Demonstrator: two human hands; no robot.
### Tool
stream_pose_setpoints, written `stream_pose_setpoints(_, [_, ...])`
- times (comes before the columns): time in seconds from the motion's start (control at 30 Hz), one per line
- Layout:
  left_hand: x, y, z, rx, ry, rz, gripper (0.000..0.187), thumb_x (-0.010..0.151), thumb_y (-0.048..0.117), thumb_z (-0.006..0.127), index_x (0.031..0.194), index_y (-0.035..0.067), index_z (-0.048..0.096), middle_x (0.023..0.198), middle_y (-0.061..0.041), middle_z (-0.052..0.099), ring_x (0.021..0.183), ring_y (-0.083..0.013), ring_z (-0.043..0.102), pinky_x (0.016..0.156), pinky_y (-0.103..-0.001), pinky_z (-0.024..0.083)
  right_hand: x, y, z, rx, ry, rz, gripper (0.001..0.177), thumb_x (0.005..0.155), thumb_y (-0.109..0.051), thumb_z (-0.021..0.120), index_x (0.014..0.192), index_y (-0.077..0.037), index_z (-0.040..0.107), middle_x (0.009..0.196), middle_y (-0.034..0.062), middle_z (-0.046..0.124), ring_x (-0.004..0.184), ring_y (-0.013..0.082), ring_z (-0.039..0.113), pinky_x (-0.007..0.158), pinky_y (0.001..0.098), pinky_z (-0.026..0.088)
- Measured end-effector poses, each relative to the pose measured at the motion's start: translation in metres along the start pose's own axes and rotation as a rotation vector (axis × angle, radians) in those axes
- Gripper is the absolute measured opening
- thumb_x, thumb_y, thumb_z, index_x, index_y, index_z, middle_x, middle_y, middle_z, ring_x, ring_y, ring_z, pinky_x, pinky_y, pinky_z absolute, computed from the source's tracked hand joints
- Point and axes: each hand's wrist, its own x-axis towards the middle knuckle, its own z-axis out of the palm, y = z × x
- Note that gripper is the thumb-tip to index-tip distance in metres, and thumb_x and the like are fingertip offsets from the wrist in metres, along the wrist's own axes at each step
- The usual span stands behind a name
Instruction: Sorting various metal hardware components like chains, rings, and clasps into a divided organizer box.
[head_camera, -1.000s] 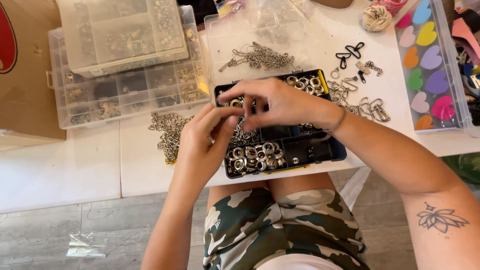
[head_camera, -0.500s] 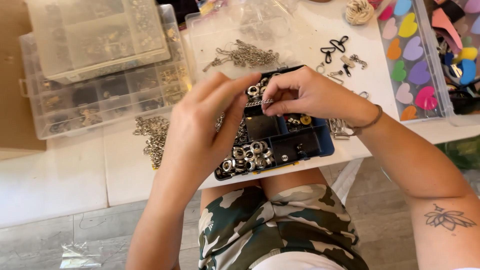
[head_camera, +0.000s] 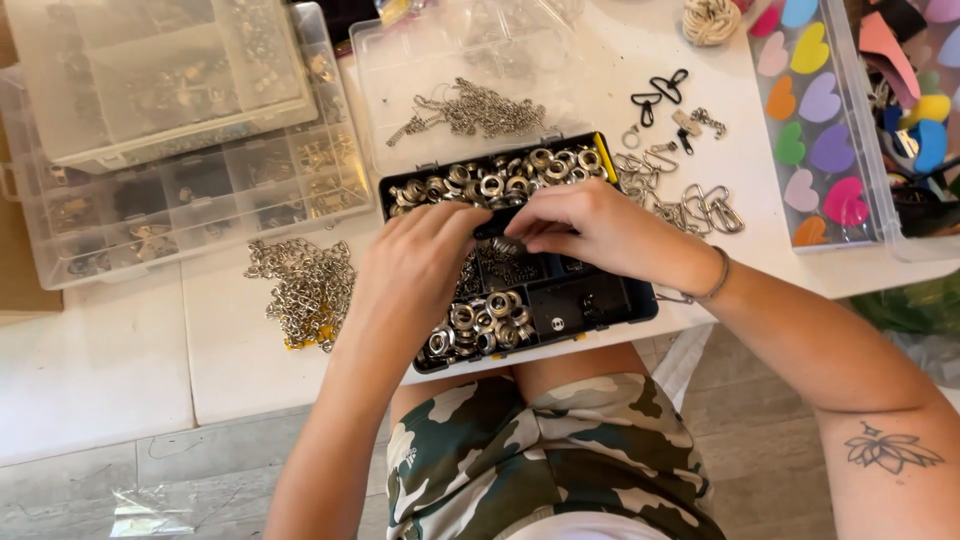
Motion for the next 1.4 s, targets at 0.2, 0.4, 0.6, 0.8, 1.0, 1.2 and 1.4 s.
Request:
stream_pose_setpoints(0.2, [-0.066, -0.023, -0.018, -0.010, 0.232, -0.434, 0.020, 0.100, 0.000, 0.062, 0.116, 0.009, 0.067, 0.100, -0.009, 0.067, 0.097, -0.0312, 0.069, 0.086, -0.042, 0.054, 0.006, 0.009, 0.006, -0.046, 0.095, -0.090, 0.008, 0.092, -0.006, 0.070, 0.100, -0.008, 0.072, 0.091, 0.0089, 0.074, 0.087, 0.0285, 0.073, 0.078, 0.0388, 0.058])
stream_pose_setpoints(0.4, [-0.125, -0.039, 0.012, 0.047, 0.215, -0.787, 0.038, 0.086, 0.017, 0.078, 0.118, 0.003, 0.064, 0.111, -0.015, 0.059, 0.103, -0.0379, 0.063, 0.091, -0.046, 0.053, 0.053, -0.030, 0.039, -0.054, 0.082, -0.261, 0.005, 0.094, -0.009, 0.070, 0.098, -0.010, 0.072, 0.095, 0.0037, 0.072, 0.089, 0.0240, 0.072, 0.079, 0.0350, 0.058])
stream_pose_setpoints(0.6, [-0.142, -0.042, 0.020, 0.073, 0.273, -0.847, 0.018, 0.083, 0.016, 0.082, 0.093, 0.007, 0.070, 0.110, -0.007, 0.057, 0.105, -0.0306, 0.061, 0.092, -0.042, 0.052, 0.117, -0.025, 0.111, -0.417, -0.120, -0.440, 0.006, 0.093, -0.013, 0.071, 0.091, -0.010, 0.065, 0.088, 0.0018, 0.065, 0.088, 0.0242, 0.066, 0.079, 0.0352, 0.055])
stream_pose_setpoints(0.8, [-0.154, -0.056, 0.017, 0.115, 0.323, -0.892, 0.011, 0.092, 0.018, 0.074, 0.094, 0.011, 0.066, 0.114, -0.004, 0.054, 0.107, -0.0265, 0.059, 0.090, -0.039, 0.052, 0.148, 0.007, 0.171, -0.995, 0.006, -0.527, 0.023, 0.078, -0.011, 0.081, 0.064, -0.018, 0.064, 0.062, -0.0040, 0.060, 0.064, 0.0181, 0.061, 0.067, 0.0361, 0.046])
stream_pose_setpoints(1.0, [-0.155, -0.053, 0.017, 0.081, 0.390, -0.821, 0.016, 0.097, 0.010, 0.066, 0.113, 0.011, 0.067, 0.125, -0.007, 0.055, 0.120, -0.0304, 0.057, 0.096, -0.044, 0.051, 0.166, -0.030, 0.123, -0.775, -0.487, -0.283, 0.010, 0.075, -0.008, 0.076, 0.074, -0.011, 0.066, 0.065, 0.0058, 0.067, 0.060, 0.0225, 0.066, 0.064, 0.0347, 0.054])
stream_pose_setpoints(1.2, [-0.126, -0.040, 0.005, -0.425, 0.537, -0.534, 0.040, 0.100, -0.003, 0.059, 0.139, 0.008, 0.059, 0.133, -0.012, 0.064, 0.127, -0.0331, 0.061, 0.107, -0.047, 0.048, 0.138, -0.084, 0.048, -0.173, -0.373, -0.094, 0.017, 0.080, -0.020, 0.075, 0.093, -0.009, 0.071, 0.083, 0.0109, 0.074, 0.081, 0.0305, 0.069, 0.077, 0.0425, 0.056])
stream_pose_setpoints(1.4, [-0.086, -0.033, -0.002, -0.900, 0.305, -0.328, 0.027, 0.105, 0.008, 0.056, 0.132, 0.007, 0.061, 0.112, -0.007, 0.072, 0.108, -0.0209, 0.069, 0.095, -0.035, 0.055, 0.108, -0.095, -0.015, 0.261, -0.129, -0.142, 0.012, 0.094, -0.005, 0.066, 0.103, -0.008, 0.059, 0.102, 0.0056, 0.065, 0.098, 0.0147, 0.066, 0.094, 0.0248, 0.058])
